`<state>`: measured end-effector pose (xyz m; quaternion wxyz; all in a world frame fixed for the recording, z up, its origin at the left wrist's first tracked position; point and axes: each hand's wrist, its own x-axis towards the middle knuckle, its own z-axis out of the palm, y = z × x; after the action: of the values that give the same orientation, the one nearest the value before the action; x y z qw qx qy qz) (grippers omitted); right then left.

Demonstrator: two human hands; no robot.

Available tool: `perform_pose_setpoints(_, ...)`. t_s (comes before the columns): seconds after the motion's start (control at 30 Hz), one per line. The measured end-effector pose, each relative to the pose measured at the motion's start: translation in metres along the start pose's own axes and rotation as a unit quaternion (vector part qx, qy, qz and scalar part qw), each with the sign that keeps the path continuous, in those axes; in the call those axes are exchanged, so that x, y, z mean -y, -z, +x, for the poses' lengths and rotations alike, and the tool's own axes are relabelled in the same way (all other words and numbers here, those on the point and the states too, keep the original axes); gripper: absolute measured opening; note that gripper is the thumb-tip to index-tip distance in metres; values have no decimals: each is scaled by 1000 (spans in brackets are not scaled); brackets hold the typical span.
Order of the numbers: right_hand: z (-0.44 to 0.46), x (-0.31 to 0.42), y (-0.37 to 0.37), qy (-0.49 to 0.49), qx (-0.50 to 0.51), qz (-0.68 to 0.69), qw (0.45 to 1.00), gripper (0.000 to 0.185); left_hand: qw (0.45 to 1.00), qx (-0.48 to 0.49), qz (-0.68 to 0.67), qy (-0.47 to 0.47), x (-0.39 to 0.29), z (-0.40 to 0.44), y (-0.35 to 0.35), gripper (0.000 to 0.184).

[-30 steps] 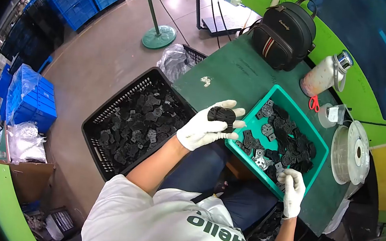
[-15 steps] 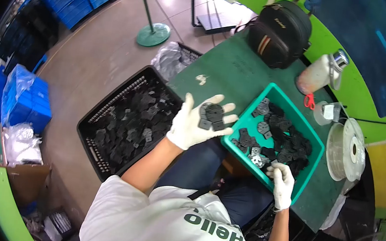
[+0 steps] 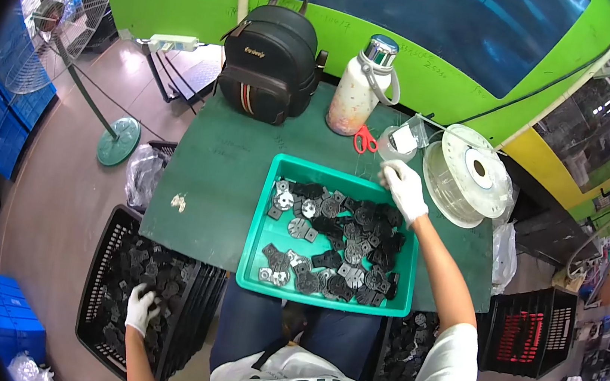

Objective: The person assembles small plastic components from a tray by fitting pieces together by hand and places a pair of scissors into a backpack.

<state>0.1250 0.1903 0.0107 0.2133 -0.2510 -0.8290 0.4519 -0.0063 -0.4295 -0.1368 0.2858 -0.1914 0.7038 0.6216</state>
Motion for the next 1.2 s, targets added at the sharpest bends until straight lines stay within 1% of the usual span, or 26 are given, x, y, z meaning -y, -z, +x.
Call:
perform_pose_setpoints(0.03,23,-17,-3,33,-13,-93,995,21,981,-82,169,-36,12,9,11,58)
perform_pose_setpoints(0.07,44,-31,-8,69,-25,-183,980,22,981,-88,167,-45,2,12,9,58)
perform_pose_setpoints(0.1,61,-31,-15,66,-29,-232,970,21,937,-179,265,-143,-9,12,9,59)
perform_pose_setpoints(0.13,79,-45,-23,95,-42,-277,955,22,864,-274,352,-235,-22,15,10,60)
perform_pose_setpoints(0.17,95,-47,-31,67,-35,-324,943,23,831,-298,324,-341,-44,29,6,52)
perform_pose_setpoints(0.2,106,-50,-37,36,-27,-373,927,24,818,-298,289,-398,-87,20,-19,44)
perform_pose_setpoints(0.27,128,-62,-49,-40,-7,-416,909,28,839,-227,168,-464,-174,-5,-87,35)
perform_pose_setpoints(0.33,132,-61,-57,-68,-3,-430,900,31,823,-108,119,-545,-243,-11,-145,32)
perform_pose_setpoints(0.37,131,-52,-58,-73,12,-430,900,31,791,-110,175,-577,-271,0,-168,31)
perform_pose_setpoints(0.4,127,-45,-57,-81,26,-430,899,31,777,-69,180,-599,-300,0,-197,28)
perform_pose_setpoints(0.43,125,-45,-56,-90,34,-432,897,32,741,-13,155,-653,-326,13,-225,27)
perform_pose_setpoints(0.47,124,-43,-55,-98,42,-434,895,33,710,-40,206,-672,-349,29,-250,28)
perform_pose_setpoints(0.57,124,-40,-46,-165,117,-437,877,46,665,-41,249,-703,-404,62,-320,33)
perform_pose_setpoints(0.63,119,-35,-37,-184,155,-432,869,52,636,-93,370,-671,-427,71,-349,41)
perform_pose_setpoints(0.67,117,-34,-34,-188,166,-430,867,54,663,-98,404,-623,-433,70,-359,41)
perform_pose_setpoints(0.73,114,-45,-26,-170,162,-432,871,55,664,-135,450,-582,-443,75,-372,31)
perform_pose_setpoints(0.8,107,-49,-19,-144,180,-403,886,53,646,-143,469,-585,-457,102,-375,23)
perform_pose_setpoints(0.83,104,-49,-17,-127,168,-398,893,51,650,-131,450,-598,-461,111,-375,22)
perform_pose_setpoints(0.87,103,-52,-16,-130,167,-395,894,51,667,-124,458,-575,-466,99,-373,22)
perform_pose_setpoints(0.93,102,-57,-14,-106,169,-382,902,49,766,-43,403,-498,-477,92,-383,22)
perform_pose_setpoints(1.0,100,-53,-17,-114,169,-382,901,48,728,-39,452,-514,-478,67,-398,25)
perform_pose_setpoints(1.03,99,-50,-19,-121,169,-386,899,46,628,-54,531,-566,-474,50,-406,28)
perform_pose_setpoints(1.07,98,-48,-21,-121,169,-385,899,46,595,-59,546,-587,-465,44,-417,28)
perform_pose_setpoints(1.1,96,-46,-23,-122,163,-389,899,46,661,-67,494,-561,-455,46,-434,27)
perform_pose_setpoints(1.13,94,-45,-23,-124,157,-392,898,45,651,-65,506,-562,-441,22,-443,26)
perform_pose_setpoints(1.2,94,-52,-20,-122,155,-390,899,45,603,-44,522,-602,-407,17,-466,25)
